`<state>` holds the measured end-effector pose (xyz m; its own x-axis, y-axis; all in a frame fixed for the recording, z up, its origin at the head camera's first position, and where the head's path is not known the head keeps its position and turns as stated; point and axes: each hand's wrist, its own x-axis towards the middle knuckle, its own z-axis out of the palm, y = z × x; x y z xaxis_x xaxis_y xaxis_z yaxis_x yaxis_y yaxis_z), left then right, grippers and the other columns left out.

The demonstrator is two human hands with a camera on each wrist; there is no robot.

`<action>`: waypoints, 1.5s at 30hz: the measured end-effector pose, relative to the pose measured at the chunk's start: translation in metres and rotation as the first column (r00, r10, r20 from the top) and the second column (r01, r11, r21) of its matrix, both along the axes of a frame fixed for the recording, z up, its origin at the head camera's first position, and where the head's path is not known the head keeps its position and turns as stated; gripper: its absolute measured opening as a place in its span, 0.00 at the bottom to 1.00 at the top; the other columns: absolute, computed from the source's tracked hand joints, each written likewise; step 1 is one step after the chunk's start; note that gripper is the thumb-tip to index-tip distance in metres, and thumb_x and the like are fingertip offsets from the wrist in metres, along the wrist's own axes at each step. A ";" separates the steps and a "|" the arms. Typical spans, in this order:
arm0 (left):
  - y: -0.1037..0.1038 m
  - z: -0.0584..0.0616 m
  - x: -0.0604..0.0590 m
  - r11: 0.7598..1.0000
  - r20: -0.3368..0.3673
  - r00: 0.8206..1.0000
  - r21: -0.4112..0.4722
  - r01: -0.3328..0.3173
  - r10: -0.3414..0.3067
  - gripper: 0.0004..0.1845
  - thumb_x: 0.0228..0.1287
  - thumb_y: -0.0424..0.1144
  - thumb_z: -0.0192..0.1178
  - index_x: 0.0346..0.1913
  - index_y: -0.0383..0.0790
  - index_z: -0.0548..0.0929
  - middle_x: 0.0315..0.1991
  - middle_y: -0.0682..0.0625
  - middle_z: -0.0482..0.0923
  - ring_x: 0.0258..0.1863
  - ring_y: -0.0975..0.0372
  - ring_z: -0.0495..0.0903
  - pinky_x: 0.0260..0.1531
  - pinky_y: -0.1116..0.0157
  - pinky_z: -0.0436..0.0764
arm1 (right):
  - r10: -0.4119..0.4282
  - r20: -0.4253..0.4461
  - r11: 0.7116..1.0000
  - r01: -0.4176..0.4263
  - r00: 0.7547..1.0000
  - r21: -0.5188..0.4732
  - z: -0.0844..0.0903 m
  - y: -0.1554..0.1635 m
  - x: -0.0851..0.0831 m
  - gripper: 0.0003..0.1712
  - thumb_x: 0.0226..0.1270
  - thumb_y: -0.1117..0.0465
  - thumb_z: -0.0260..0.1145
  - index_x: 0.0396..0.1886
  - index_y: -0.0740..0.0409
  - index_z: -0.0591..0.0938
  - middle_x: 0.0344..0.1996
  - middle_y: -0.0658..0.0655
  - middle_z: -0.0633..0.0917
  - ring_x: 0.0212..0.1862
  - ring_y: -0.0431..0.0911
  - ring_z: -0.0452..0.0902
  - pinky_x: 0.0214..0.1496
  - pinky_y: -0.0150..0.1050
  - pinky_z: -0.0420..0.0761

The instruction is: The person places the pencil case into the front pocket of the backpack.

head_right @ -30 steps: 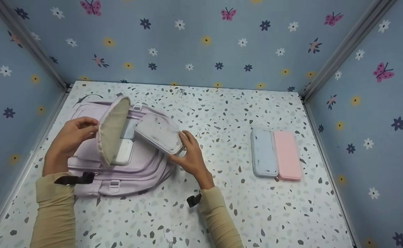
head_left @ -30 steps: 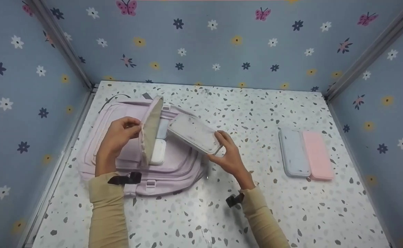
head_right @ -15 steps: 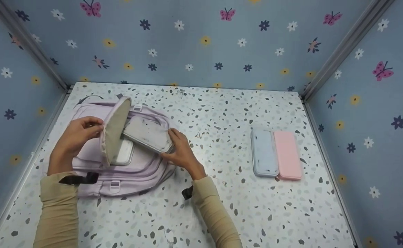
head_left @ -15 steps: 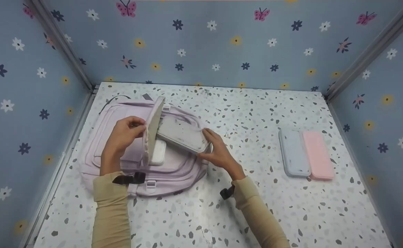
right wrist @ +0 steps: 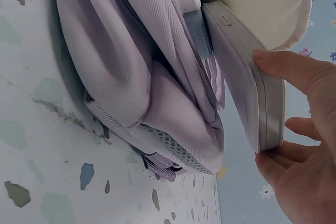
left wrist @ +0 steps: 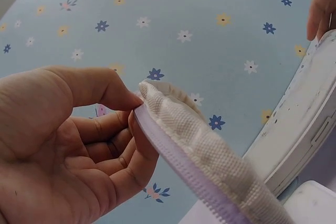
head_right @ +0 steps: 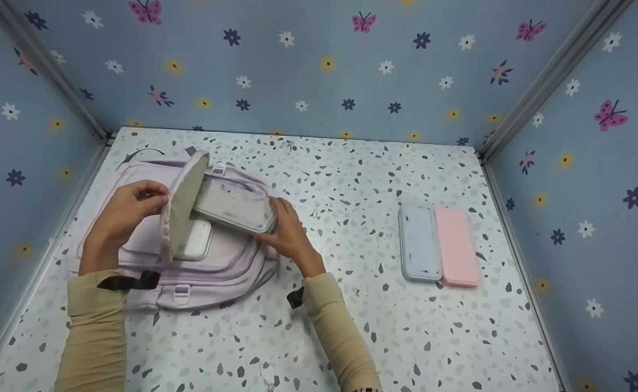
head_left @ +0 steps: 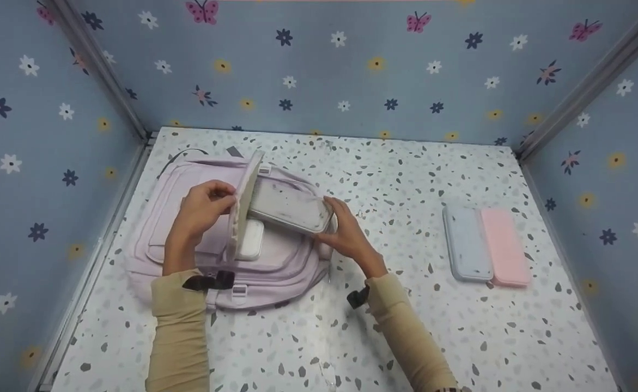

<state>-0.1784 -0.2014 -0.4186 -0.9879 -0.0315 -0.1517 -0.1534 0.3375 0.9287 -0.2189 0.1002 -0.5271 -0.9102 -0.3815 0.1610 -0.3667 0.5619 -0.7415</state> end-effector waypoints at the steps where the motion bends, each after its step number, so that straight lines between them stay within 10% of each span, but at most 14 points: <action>1: 0.001 0.000 0.000 1.000 -0.003 1.000 0.008 0.002 -0.002 0.13 0.67 0.33 0.55 0.50 0.29 0.75 0.41 0.45 0.75 0.38 0.66 0.78 0.41 0.72 0.81 | -0.002 0.005 1.000 0.002 1.000 -0.001 0.000 -0.001 -0.001 0.50 0.49 0.59 0.77 0.70 0.60 0.62 0.68 0.60 0.66 0.71 0.52 0.60 0.74 0.45 0.59; 33: 0.022 0.004 0.000 0.995 -0.058 0.997 0.082 0.053 -0.049 0.11 0.65 0.29 0.55 0.47 0.26 0.75 0.40 0.43 0.75 0.38 0.64 0.77 0.39 0.71 0.80 | 0.090 0.040 0.994 -0.088 0.995 -0.059 -0.011 -0.081 -0.035 0.52 0.52 0.64 0.74 0.72 0.68 0.56 0.71 0.65 0.62 0.73 0.53 0.55 0.76 0.38 0.52; 45: 0.013 0.002 -0.003 0.991 0.055 0.998 0.133 0.006 -0.013 0.16 0.68 0.30 0.51 0.56 0.26 0.74 0.43 0.44 0.73 0.39 0.64 0.77 0.40 0.71 0.81 | 0.022 0.054 0.990 -0.014 0.998 -0.137 -0.011 -0.084 -0.013 0.39 0.62 0.71 0.62 0.71 0.65 0.56 0.65 0.68 0.70 0.63 0.58 0.71 0.63 0.43 0.74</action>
<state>-0.1818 -0.1885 -0.4163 -0.9780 0.0022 -0.2084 -0.2031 0.2132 0.9557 -0.2315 0.0163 -0.5384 -0.9124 -0.3759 0.1620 -0.3319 0.4477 -0.8303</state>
